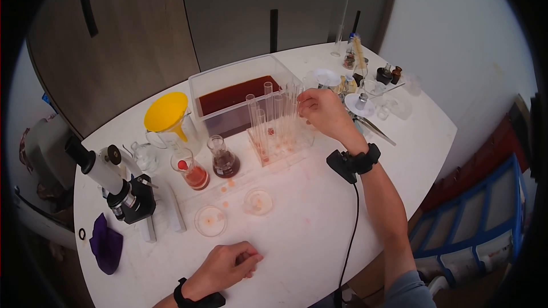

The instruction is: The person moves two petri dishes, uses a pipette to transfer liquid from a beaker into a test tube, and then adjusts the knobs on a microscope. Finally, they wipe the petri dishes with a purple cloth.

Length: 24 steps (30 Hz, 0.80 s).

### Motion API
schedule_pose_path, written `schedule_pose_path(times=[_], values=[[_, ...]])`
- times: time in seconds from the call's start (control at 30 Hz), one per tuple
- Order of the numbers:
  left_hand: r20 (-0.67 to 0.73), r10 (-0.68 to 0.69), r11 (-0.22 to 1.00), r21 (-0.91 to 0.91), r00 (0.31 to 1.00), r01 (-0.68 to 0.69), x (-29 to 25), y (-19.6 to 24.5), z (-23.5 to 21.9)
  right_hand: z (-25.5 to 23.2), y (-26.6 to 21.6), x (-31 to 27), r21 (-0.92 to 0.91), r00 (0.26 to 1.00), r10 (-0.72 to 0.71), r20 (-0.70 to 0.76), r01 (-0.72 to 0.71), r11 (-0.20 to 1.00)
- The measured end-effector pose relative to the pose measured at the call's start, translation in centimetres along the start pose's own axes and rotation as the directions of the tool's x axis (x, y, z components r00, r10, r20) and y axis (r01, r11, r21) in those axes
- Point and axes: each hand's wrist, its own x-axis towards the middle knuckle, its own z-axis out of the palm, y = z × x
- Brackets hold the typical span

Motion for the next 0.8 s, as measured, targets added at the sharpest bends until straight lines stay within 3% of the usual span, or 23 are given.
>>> schedule_pose_path(times=[0.13,0.23,0.3,0.53,0.6,0.63,0.7,0.8], values=[[0.005,-0.003,1.0,0.013,1.0,0.003,0.0,0.2,0.0,-1.0,-1.5,0.1,-0.085,0.995,0.003,0.102,0.005,0.996],[0.007,-0.015,1.0,-0.021,1.0,0.015,0.0,0.3,0.0,-0.9,-2.0,0.1,-0.076,0.999,-0.027,0.023,0.028,0.997],[0.013,-0.003,1.0,0.023,1.0,0.003,-0.1,0.6,-0.1,-1.3,-3.5,-0.5,0.001,0.983,-0.1,-0.156,0.101,0.995],[0.016,0.052,0.998,0.02,0.999,-0.052,-0.1,-0.3,-0.2,-1.1,-6.5,-1.6,0.043,0.965,-0.147,-0.217,0.16,0.986],[0.022,0.049,0.999,0.018,0.999,-0.049,-0.1,-0.3,-0.2,-1.1,-7.4,-2.1,-0.157,0.87,-0.444,-0.216,0.418,0.895],[0.018,0.048,0.999,0.015,0.999,-0.048,-0.1,-0.3,-0.2,-0.9,-7.6,-2.0,-0.155,0.869,-0.446,-0.212,0.421,0.894],[0.038,0.083,0.991,0.102,0.996,-0.086,0.0,-0.2,-0.4,-0.3,-7.7,-2.2,-0.373,0.831,-0.552,-0.074,0.49,0.788],[0.011,0.107,0.992,0.067,0.994,-0.107,-0.1,-0.5,-0.2,0.3,-6.6,-1.2,-0.459,0.855,-0.518,0.002,0.461,0.76]])
